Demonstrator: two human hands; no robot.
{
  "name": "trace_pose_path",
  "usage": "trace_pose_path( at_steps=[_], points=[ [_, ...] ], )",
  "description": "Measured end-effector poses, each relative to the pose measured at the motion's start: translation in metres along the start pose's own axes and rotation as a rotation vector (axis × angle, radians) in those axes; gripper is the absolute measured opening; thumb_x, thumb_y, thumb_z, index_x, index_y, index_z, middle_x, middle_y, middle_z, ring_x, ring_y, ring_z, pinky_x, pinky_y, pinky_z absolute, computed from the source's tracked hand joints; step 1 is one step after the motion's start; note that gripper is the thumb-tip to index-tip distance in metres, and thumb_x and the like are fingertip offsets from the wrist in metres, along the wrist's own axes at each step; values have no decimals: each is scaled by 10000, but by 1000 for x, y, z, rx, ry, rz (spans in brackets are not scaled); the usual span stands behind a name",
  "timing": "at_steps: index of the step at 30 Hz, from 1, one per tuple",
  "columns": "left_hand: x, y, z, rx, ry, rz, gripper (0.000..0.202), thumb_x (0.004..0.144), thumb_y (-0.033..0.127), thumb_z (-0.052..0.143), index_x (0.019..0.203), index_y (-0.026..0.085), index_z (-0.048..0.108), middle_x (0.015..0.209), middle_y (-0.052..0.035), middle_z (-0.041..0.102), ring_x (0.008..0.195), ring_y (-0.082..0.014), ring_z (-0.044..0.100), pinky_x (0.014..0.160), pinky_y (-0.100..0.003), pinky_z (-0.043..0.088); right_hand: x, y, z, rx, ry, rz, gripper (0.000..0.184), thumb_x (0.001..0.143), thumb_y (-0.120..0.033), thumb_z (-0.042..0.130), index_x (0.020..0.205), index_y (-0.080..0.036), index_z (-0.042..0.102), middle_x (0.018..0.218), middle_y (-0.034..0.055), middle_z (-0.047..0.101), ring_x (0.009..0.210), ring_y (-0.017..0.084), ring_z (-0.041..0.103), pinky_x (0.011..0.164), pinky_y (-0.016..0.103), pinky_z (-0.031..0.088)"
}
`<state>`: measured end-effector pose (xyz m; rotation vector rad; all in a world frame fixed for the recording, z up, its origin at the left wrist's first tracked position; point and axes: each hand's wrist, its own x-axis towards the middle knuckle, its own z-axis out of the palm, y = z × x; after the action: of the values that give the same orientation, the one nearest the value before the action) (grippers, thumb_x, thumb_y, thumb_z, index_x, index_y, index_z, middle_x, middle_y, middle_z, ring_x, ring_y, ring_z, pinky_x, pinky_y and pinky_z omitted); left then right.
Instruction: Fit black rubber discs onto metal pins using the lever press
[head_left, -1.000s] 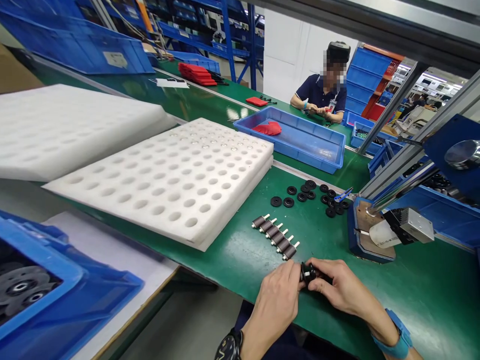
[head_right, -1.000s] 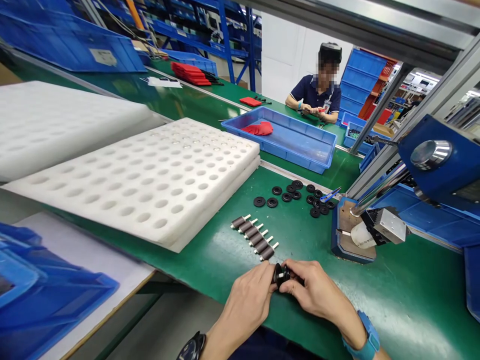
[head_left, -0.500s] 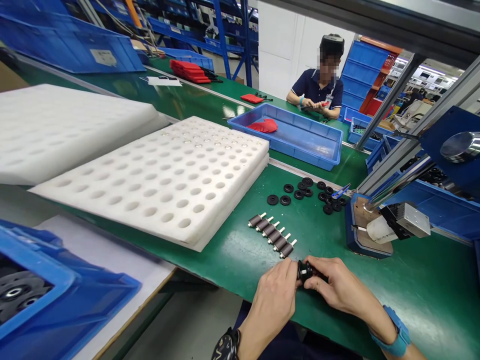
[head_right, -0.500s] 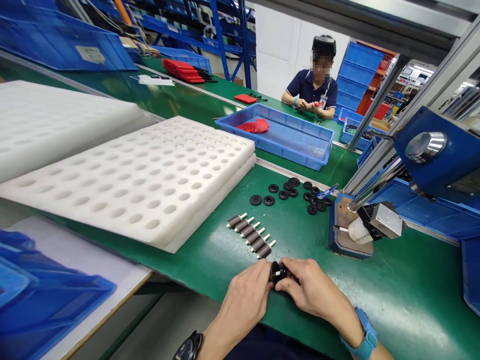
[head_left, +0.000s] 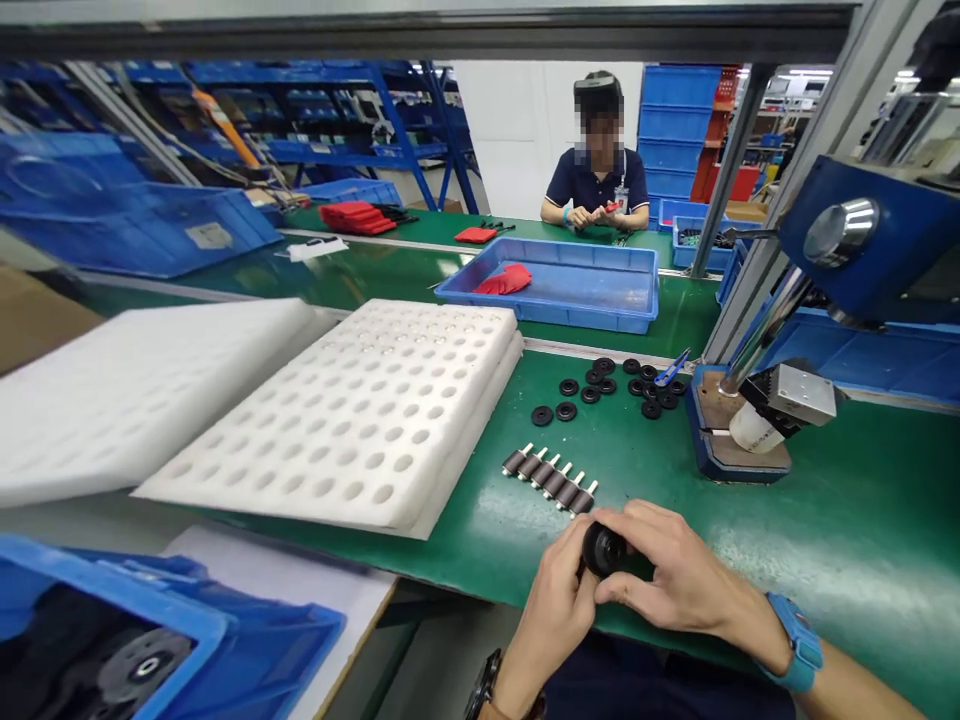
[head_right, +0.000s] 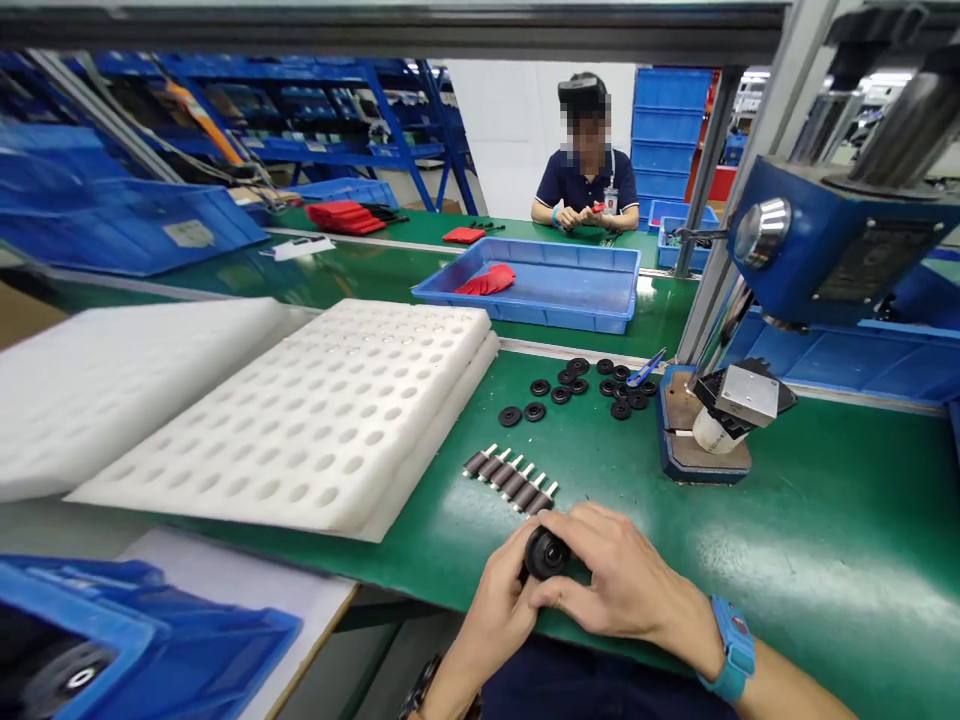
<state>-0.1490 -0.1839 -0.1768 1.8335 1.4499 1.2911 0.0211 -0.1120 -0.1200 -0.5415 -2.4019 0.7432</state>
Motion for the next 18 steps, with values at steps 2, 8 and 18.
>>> trace_pose_path(
  at_steps=[2,8,18],
  points=[
    [-1,-2,-1,-45,2,-30,352,937,137,443,1244,186,608,1178,-133,708,1049,-267,690,856,-382,573,-2,0,4,-8,34,-27,567,941,-383,661,1422,-157,464,919,64,638,783,200,556,683,320,465],
    [0,-3,-2,-105,3,-40,255,895,150,491,1090,180,653,988,-89,731,864,-241,697,776,-352,572,-1,-3,2,-8,58,-78,358,986,-401,608,1266,-188,540,904,51,642,776,188,554,694,307,449],
    [-2,-5,-5,-70,0,13,311,851,91,482,1078,186,672,1027,-80,739,904,-230,709,791,-319,573,0,-11,0,-16,5,-28,277,1023,-360,551,1240,-189,545,914,48,613,802,190,533,699,298,428]
  ],
)
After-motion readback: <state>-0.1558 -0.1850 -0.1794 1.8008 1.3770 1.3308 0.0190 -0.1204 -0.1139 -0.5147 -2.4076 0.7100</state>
